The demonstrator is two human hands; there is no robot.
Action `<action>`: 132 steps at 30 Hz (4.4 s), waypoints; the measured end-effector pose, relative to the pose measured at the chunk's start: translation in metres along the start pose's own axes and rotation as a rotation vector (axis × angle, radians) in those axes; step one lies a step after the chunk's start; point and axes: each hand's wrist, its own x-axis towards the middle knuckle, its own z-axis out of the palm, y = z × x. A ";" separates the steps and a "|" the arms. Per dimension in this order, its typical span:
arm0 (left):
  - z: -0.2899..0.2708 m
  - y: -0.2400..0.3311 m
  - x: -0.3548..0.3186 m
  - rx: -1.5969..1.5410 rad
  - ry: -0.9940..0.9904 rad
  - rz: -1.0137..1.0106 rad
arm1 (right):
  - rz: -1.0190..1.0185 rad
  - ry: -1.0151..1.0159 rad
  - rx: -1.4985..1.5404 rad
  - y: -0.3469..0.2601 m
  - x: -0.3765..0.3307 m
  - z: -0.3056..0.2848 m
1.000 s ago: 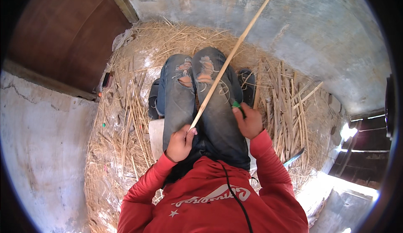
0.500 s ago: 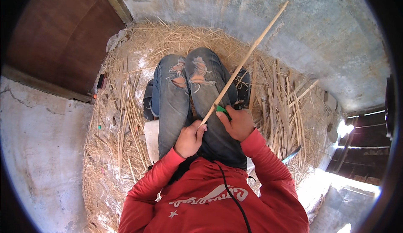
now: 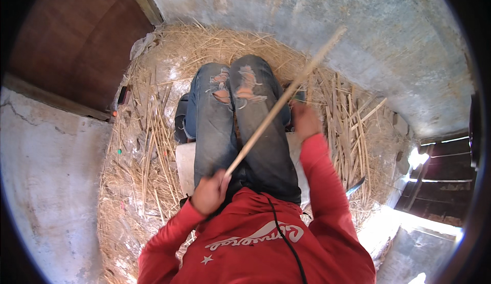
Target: The person scrapes a thin wooden stick with a small knife and uses a machete to shave and shape a larger piece of wood.
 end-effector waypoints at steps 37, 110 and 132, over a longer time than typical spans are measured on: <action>-0.320 -0.032 0.069 -0.399 0.962 0.420 | 0.259 -0.227 1.194 -0.059 -0.006 -0.034; -0.048 -0.005 -0.021 -0.096 -0.014 -0.064 | -0.253 0.031 -0.051 -0.021 -0.008 -0.012; -0.059 -0.039 0.014 -0.099 -0.074 0.023 | -0.678 -0.202 0.392 -0.020 0.047 -0.033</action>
